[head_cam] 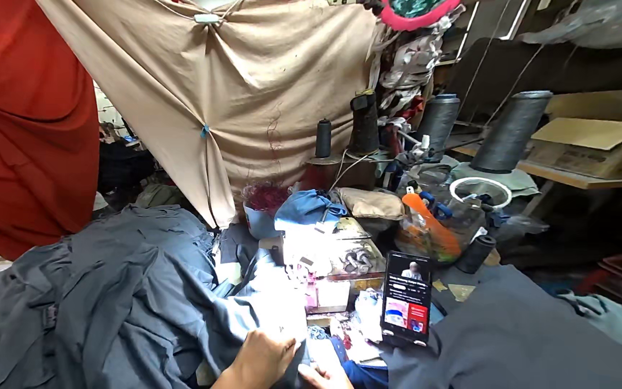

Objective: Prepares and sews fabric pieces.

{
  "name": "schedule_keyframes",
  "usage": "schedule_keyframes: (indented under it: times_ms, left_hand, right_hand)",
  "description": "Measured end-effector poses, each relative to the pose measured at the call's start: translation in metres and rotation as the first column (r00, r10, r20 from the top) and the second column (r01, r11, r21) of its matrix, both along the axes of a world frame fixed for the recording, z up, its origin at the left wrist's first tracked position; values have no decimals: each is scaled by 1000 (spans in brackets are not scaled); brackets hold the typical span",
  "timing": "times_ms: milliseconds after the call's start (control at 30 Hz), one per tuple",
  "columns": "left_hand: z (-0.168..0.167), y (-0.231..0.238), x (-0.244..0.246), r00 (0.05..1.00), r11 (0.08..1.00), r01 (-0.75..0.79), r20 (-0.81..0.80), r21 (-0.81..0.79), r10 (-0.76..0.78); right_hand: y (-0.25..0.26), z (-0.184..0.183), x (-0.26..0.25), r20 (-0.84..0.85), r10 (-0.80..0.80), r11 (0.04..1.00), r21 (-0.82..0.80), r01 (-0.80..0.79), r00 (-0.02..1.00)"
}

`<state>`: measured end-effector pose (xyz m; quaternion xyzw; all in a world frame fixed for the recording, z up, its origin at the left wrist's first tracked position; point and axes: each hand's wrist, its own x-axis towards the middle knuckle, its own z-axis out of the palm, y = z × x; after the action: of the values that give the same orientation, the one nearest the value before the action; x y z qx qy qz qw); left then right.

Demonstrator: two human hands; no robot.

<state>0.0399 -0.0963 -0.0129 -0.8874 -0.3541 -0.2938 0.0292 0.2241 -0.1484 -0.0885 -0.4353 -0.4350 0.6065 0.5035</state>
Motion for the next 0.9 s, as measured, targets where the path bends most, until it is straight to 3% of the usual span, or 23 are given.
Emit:
schedule_keyframes:
  times_ms: [100,200,300,367,433,500,600,667,733,833,900]
  left_hand:
    - [16,18,15,995,989,-93,-30,-119,90]
    - [46,35,30,972,896,-224,-158,-385,175]
    - [55,50,35,961,838,-275,-150,-472,231]
    - [53,45,34,945,857,-326,-177,-399,277]
    - [31,30,23,955,951,-288,-110,-109,277]
    - [7,12,6,979,980,-190,-63,59,193]
    - [-1,-8,-17,974,984,-177,-139,29,179]
    - [3,-3,-34,978,978,-187,-79,92,194]
    - [21,10,-47,977,968,-209,-15,136,213]
    - [63,26,-53,966,959,-256,3,-122,258]
    - [95,36,-50,951,879,-309,-85,-364,299]
  right_hand:
    - [32,5,-3,-31,-35,997,69,37,999]
    - [59,16,-9,-50,-77,996,48,79,996]
    - [72,26,-14,-2,-121,992,40,121,993]
    - [70,27,-14,-9,-94,995,41,94,996]
    - [61,21,-10,-6,3,999,54,-2,1000]
    - [51,15,-2,-72,164,985,72,-158,984]
    - [38,23,8,-316,331,940,28,-340,889]
    - [41,24,10,-261,345,936,20,-353,902]
    - [51,20,6,-80,240,970,64,-235,968]
    - [60,22,0,-31,97,994,54,-95,995]
    - [61,25,-4,-39,47,999,25,-46,998]
